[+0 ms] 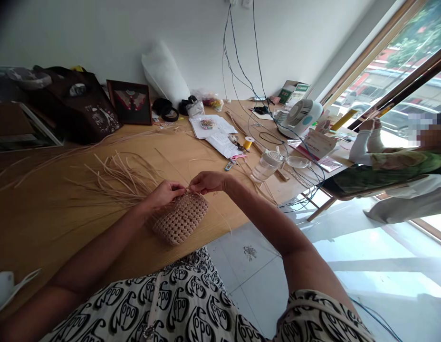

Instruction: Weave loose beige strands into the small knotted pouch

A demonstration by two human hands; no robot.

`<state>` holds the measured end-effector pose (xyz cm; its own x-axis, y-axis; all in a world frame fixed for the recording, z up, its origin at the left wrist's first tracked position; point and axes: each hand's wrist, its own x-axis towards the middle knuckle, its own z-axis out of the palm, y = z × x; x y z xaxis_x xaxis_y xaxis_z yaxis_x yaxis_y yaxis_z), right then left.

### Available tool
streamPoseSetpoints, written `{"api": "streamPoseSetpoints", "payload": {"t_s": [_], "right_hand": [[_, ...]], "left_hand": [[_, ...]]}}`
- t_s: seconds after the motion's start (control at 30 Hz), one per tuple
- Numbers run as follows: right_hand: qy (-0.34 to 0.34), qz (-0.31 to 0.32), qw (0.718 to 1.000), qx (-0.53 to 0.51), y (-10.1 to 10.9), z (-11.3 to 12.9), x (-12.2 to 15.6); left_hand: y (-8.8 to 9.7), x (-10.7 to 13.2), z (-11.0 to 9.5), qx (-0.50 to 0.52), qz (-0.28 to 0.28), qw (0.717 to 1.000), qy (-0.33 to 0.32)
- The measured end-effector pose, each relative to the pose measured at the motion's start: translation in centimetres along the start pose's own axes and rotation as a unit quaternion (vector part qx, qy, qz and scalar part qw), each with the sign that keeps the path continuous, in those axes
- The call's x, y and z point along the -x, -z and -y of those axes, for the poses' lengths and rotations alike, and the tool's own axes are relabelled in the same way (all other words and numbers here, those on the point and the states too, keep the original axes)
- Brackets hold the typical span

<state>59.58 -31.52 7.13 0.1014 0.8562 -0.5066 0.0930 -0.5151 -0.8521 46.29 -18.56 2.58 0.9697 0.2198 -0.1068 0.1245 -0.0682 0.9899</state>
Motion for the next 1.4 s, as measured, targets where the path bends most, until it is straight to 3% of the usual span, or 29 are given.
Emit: {"api": "streamPoseSetpoints", "payload": {"t_s": [0.1, 0.3, 0.47, 0.67, 0.77, 1.0, 1.1, 1.23, 1.4], "right_hand": [[-0.003, 0.005, 1.000, -0.018, -0.3, 0.1, 0.1], [0.026, -0.165, 0.980, 0.107, -1.1, 0.7, 0.2], [0.067, -0.222, 0.945, 0.231, -1.6, 0.5, -0.5], [0.069, -0.267, 0.945, 0.175, -1.7, -0.7, -2.3], [0.092, -0.288, 0.945, 0.122, -2.1, -0.9, -2.7], [0.189, -0.329, 0.925, 0.019, -3.6, -0.6, -2.7], [0.223, -0.344, 0.911, 0.037, -3.7, -0.8, -2.8], [0.249, -0.353, 0.898, 0.082, -3.0, -1.2, -2.9], [0.263, -0.347, 0.885, 0.165, -2.7, -0.5, -1.8]], "left_hand": [[0.1, -0.2, 0.1, 0.004, 0.009, 1.000, 0.002], [0.3, -0.1, 0.3, 0.003, 0.025, 1.000, 0.015], [0.2, 0.2, 0.3, 0.021, 0.041, 0.998, 0.045], [0.1, 0.2, 0.0, 0.107, 0.043, 0.989, 0.093], [-0.2, 0.1, 0.1, 0.165, 0.018, 0.979, 0.122], [-1.7, -0.1, 1.0, 0.275, -0.089, 0.950, 0.116], [-2.1, -0.1, 1.1, 0.279, -0.114, 0.948, 0.098], [-2.3, 0.0, 1.0, 0.204, -0.156, 0.966, 0.018], [-2.7, 0.2, 1.3, 0.170, -0.212, 0.962, -0.012]]}}
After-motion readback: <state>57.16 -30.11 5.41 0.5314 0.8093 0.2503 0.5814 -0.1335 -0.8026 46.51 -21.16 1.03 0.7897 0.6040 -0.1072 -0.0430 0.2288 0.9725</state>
